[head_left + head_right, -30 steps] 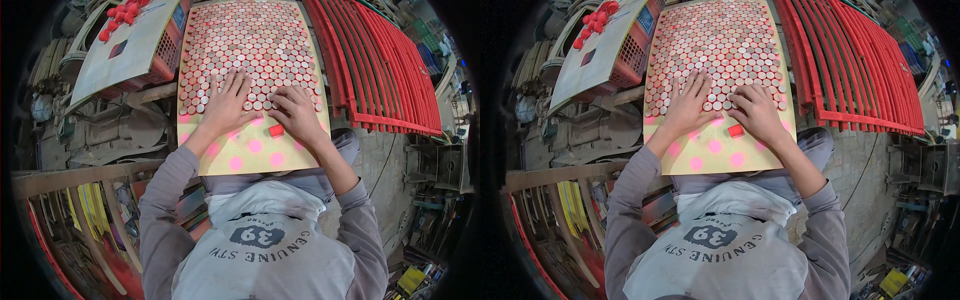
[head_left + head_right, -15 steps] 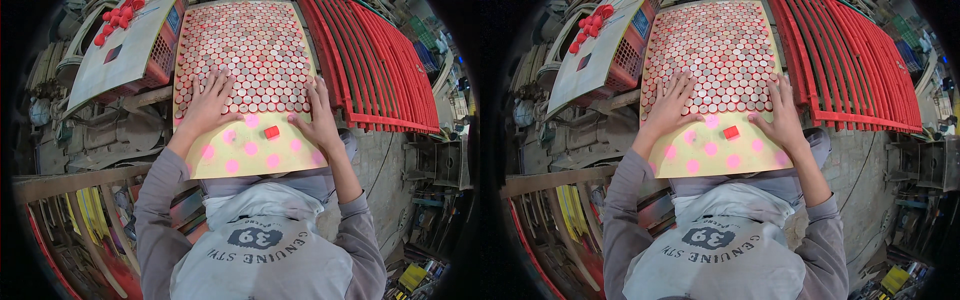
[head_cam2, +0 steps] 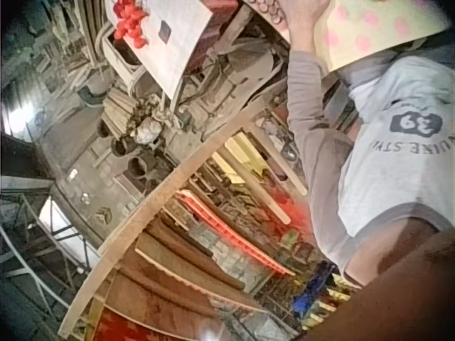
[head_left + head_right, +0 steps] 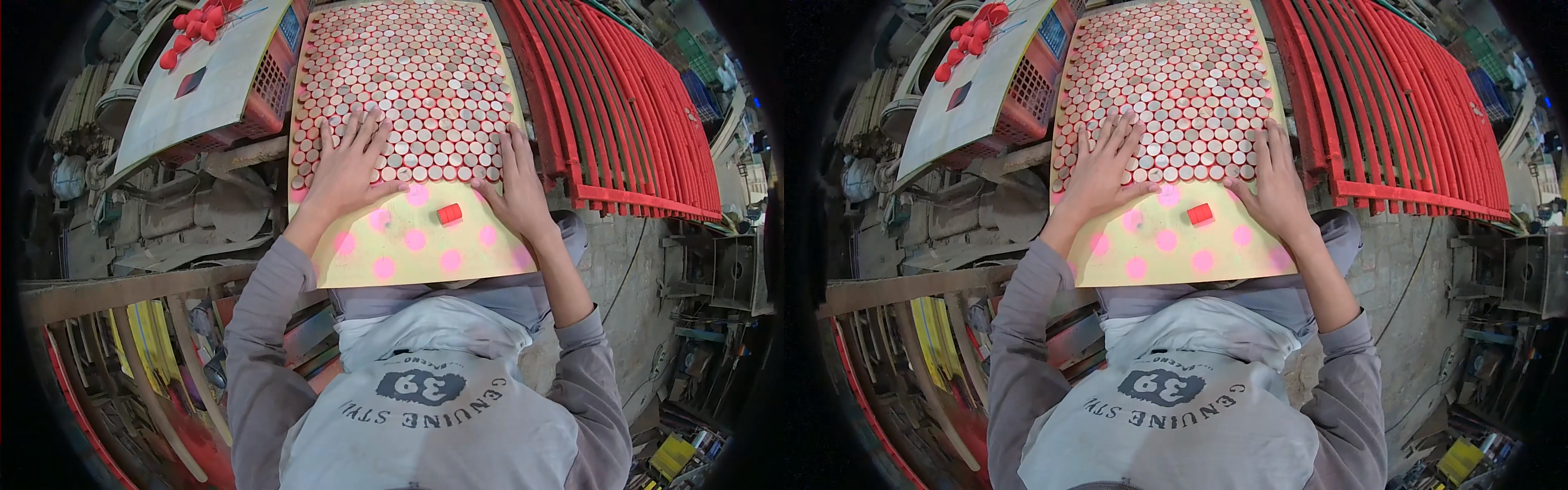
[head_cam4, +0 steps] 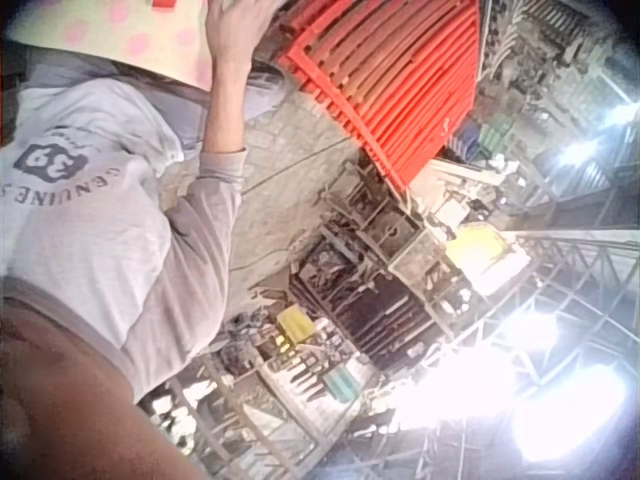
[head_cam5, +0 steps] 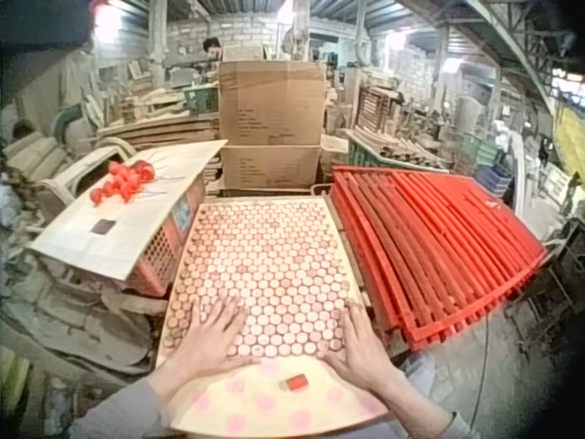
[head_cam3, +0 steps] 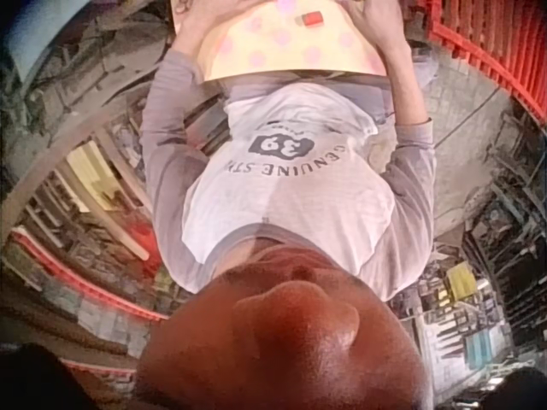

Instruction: The person places small, round, red-and-white wooden discs onto a yellow board marked with pink dots. They pick up the discs from a red slatted rack and arrange them in a dense grid pattern on the board, occasionally adjusting the alignment of the placed pieces.

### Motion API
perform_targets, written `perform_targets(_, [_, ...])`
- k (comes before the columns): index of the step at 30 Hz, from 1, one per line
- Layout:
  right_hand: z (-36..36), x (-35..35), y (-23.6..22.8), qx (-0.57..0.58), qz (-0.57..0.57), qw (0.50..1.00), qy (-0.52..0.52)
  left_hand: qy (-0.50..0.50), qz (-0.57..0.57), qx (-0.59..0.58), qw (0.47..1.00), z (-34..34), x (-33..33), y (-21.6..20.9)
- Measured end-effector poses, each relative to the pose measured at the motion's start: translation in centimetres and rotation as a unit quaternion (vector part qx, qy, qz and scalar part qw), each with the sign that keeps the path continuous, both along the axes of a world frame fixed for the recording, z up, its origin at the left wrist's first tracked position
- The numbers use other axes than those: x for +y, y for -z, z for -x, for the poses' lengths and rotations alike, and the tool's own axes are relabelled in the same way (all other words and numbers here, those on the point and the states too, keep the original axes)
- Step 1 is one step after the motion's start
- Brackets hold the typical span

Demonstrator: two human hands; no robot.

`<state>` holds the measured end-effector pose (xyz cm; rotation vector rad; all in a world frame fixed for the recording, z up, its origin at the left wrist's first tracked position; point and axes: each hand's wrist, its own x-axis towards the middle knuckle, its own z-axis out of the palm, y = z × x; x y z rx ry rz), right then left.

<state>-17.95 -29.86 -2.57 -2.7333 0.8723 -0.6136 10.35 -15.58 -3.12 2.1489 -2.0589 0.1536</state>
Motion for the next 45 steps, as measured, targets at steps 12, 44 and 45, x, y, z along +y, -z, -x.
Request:
perform_targets(12, [1.4,1.3,-1.4,-0.104,-0.063,0.993,0.008,-0.022,0.067,0.037,0.997,-0.9,2.2,-1.1])
perform_targets(44, [1.6,1.8,-0.1,-0.176,-0.099,0.970,0.135,-0.146,0.216,0.373,0.890,-4.3,10.1,2.1])
perform_targets(45, [1.6,1.7,0.0,-0.175,-0.098,0.970,0.137,-0.145,0.217,0.383,0.886,-4.1,9.9,1.9])
